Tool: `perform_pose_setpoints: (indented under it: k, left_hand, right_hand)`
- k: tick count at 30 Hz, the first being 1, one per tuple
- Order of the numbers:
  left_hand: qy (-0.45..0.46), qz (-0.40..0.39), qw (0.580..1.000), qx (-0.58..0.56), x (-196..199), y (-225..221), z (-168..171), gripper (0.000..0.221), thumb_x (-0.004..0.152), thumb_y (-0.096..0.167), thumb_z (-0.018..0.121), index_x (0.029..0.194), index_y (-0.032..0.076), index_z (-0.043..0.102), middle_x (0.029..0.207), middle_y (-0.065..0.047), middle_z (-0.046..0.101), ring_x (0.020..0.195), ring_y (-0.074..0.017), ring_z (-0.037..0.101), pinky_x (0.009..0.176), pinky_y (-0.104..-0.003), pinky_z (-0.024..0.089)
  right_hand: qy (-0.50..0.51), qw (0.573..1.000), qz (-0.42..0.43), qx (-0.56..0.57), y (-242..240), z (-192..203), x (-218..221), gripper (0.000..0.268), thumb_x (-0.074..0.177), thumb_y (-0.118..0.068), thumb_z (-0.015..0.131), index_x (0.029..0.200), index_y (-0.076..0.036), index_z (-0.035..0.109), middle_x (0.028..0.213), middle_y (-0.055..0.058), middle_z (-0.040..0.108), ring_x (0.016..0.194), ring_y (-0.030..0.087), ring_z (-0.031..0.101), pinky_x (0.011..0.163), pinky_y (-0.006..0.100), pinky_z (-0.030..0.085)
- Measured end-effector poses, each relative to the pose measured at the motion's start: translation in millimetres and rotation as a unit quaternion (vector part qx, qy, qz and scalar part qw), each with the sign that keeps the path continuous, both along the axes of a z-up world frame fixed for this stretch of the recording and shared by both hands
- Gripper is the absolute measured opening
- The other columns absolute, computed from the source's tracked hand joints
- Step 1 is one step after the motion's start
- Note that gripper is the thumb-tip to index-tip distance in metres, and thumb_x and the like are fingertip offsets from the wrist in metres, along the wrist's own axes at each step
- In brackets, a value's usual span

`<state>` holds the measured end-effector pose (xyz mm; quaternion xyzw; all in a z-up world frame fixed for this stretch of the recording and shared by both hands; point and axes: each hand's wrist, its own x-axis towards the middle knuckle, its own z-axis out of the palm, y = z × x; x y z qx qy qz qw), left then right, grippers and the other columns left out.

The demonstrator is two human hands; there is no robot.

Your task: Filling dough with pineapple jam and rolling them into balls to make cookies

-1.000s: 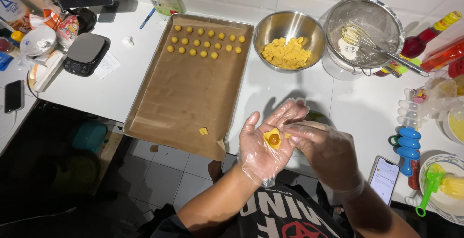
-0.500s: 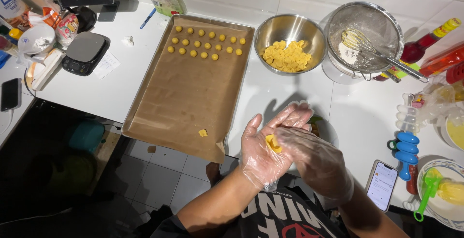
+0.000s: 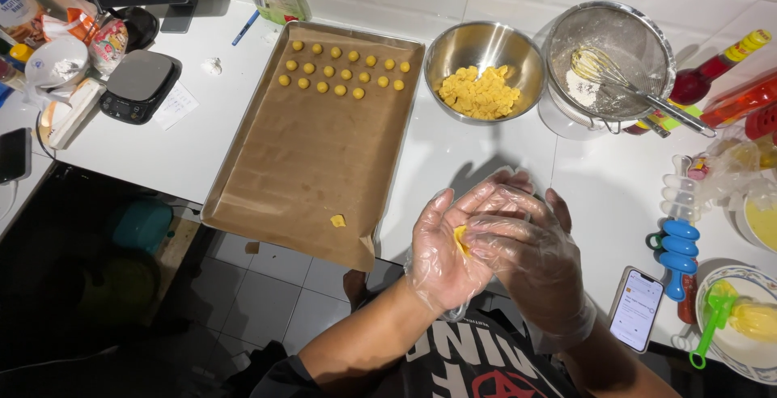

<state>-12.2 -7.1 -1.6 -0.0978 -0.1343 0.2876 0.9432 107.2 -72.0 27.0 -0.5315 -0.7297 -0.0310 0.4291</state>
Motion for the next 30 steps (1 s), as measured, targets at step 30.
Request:
perform_pose_setpoints:
  k: [30]
  left_hand:
    - [0.038,0.034,0.999,0.006,-2.7,1.5,0.2,0.066,0.104,0.04,0.049,0.163,0.015,0.035,0.171,-0.013,0.028,0.142,-0.0328,0.042,0.069,-0.036,0.057]
  right_hand:
    - [-0.086,0.988,-0.125,0.016,-12.1,14.2,-17.3,0.032,0.086,-0.023,0.08,0.115,-0.015,0.07,0.132,0.014,0.06,0.134,0.039,0.055,0.114,0.051,0.043]
